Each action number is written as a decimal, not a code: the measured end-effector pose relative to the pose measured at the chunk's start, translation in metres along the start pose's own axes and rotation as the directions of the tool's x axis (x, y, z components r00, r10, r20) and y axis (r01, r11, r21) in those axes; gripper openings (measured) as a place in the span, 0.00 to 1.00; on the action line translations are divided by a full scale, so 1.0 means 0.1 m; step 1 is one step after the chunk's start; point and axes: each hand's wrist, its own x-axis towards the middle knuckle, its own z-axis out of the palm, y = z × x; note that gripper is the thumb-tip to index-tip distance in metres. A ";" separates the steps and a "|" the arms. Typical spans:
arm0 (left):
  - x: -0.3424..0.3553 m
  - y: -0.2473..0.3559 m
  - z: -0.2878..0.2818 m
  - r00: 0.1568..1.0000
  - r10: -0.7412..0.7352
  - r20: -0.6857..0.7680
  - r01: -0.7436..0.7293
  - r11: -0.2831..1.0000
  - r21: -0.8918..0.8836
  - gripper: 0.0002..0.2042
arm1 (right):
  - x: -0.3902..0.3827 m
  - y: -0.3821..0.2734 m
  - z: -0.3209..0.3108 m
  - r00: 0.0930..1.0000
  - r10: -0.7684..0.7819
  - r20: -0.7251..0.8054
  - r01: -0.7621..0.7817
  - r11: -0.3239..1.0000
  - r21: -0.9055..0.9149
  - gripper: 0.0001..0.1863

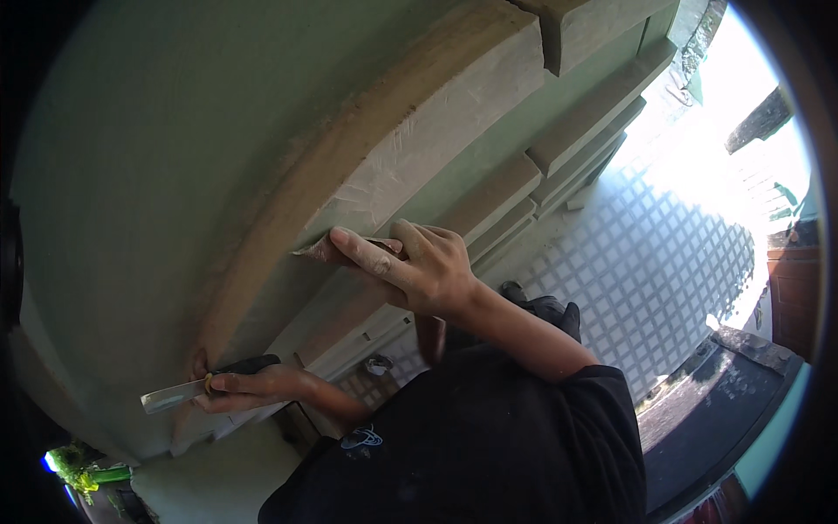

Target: Scraping and smoothing a section of a wall using a putty knife and sandpaper.

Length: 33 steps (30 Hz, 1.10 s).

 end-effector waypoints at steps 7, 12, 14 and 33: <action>0.01 -0.07 -0.04 1.000 -0.002 -0.005 0.002 1.000 -0.005 0.21 | 0.52 0.66 -0.53 0.892 0.195 -0.407 -0.248 0.966 -0.080 0.26; -0.03 -0.04 -0.03 0.998 -0.061 -0.010 0.062 0.997 0.043 0.21 | 0.26 0.20 -0.16 0.938 0.175 -0.298 -0.169 0.984 0.048 0.29; -0.02 -0.04 -0.01 0.996 -0.081 -0.025 0.082 0.995 0.062 0.21 | 0.04 -0.09 -0.12 0.994 0.080 0.078 -0.086 0.993 0.075 0.29; 0.01 -0.11 -0.06 0.996 0.087 0.006 -0.088 0.993 0.079 0.18 | 0.26 0.44 -0.29 0.955 0.103 -0.279 -0.152 0.975 -0.161 0.27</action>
